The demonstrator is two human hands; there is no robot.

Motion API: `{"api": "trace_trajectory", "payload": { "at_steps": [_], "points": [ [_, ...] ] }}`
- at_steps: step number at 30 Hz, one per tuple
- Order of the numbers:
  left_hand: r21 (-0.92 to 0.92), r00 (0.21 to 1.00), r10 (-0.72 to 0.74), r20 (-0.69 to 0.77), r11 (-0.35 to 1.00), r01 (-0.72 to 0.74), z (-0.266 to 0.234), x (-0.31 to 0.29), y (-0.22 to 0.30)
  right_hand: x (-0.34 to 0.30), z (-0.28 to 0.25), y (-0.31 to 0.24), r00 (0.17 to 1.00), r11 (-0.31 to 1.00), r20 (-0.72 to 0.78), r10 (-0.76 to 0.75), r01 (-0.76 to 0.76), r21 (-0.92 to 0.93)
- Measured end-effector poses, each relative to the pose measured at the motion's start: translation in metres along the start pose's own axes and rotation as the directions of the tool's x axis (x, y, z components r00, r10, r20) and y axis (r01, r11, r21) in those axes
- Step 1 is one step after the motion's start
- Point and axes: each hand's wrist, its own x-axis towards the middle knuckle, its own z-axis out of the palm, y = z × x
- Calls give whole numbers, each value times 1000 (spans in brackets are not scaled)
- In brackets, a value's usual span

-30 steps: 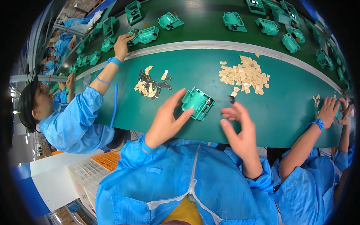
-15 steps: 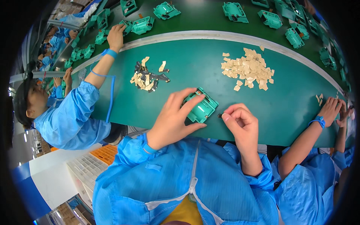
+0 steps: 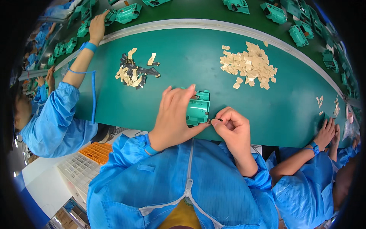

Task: The person assembles small electronic components by hand, inserting yellow components, black components, and a circuit board into a green plastic casing.

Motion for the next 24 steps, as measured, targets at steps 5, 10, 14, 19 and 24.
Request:
{"api": "trace_trajectory", "payload": {
  "at_steps": [5,10,14,19,24],
  "points": [
    [-16,998,52,-35,998,-53,-5,6,0,3,3,-7,995,996,-34,94,-94,11],
    [-79,999,42,15,996,-40,-1,6,-4,2,7,-8,996,996,-29,85,-84,29],
    [-121,1000,7,23,993,-5,0,5,-4,4,12,-10,999,999,-2,51,-51,8],
    [-151,1000,-12,24,988,16,3,3,-6,11,10,-14,998,998,33,55,-54,-39],
    [-140,1000,2,2,990,-2,4,2,-6,12,8,-15,996,993,57,62,-56,-99]
  ]
}}
